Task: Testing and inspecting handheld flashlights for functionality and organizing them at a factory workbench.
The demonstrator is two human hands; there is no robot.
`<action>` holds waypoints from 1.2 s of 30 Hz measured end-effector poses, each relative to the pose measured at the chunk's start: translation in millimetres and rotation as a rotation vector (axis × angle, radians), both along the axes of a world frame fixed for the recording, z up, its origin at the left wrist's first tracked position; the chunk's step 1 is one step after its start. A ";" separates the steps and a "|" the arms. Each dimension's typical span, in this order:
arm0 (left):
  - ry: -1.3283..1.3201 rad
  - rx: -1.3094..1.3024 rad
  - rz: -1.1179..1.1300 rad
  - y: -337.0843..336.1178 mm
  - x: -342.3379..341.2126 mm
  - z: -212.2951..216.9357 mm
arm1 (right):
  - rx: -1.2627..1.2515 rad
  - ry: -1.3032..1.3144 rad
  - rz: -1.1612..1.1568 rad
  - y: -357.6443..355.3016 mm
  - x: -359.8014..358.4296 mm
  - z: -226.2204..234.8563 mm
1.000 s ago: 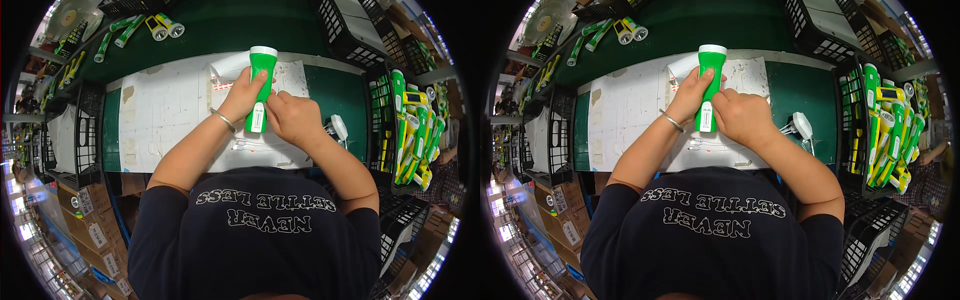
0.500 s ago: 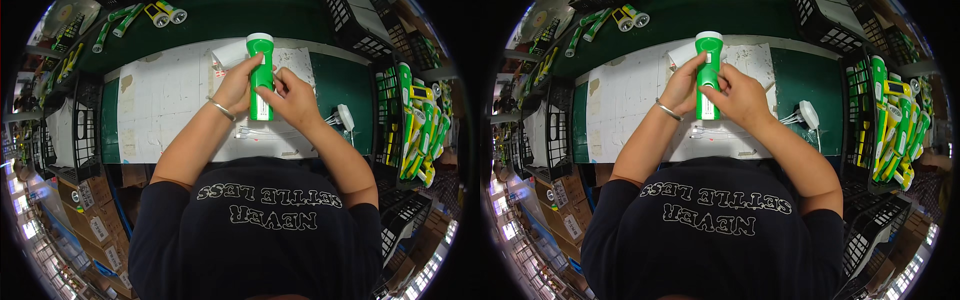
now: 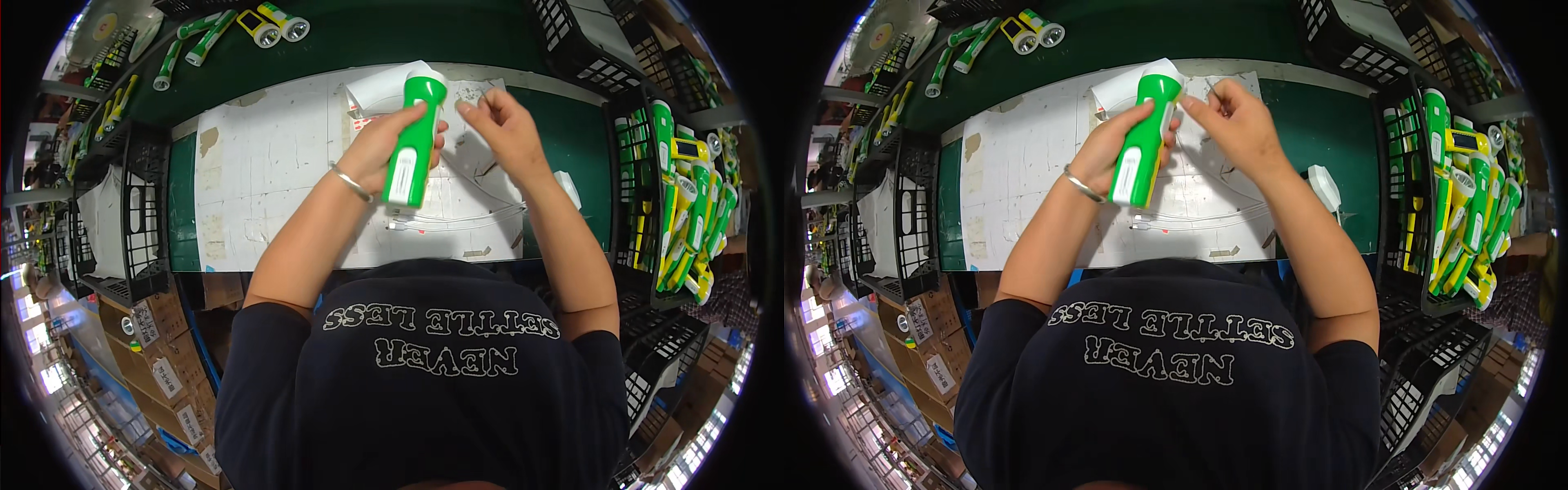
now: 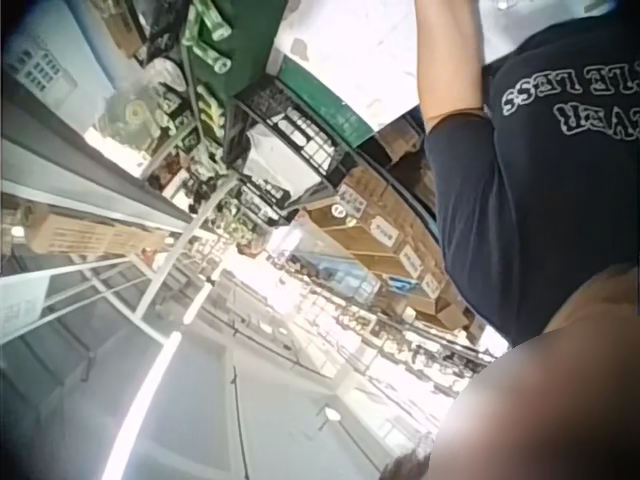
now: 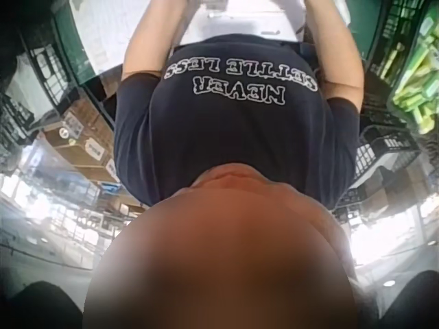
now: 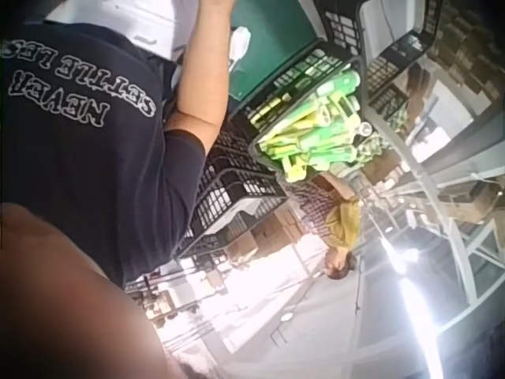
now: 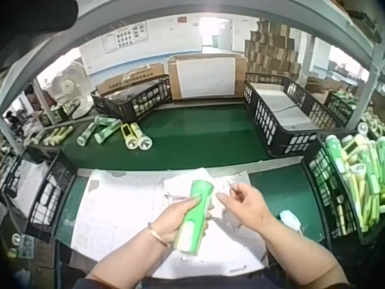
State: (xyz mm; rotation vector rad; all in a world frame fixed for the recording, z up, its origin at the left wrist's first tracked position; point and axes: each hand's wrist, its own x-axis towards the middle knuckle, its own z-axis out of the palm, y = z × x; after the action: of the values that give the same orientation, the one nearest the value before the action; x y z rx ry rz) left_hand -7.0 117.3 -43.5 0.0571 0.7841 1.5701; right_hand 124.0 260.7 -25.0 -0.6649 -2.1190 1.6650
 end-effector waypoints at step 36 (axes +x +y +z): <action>1.184 -0.305 -0.079 -67.6 1.7 -20.7 | 0.371 -0.318 0.113 -11.1 -12.2 -62.4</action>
State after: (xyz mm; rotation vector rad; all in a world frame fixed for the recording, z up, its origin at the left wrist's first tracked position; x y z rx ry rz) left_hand -5.3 49.7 -64.2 0.8359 1.8905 1.2268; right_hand 111.9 249.6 -87.4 -0.7404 -2.6424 1.2242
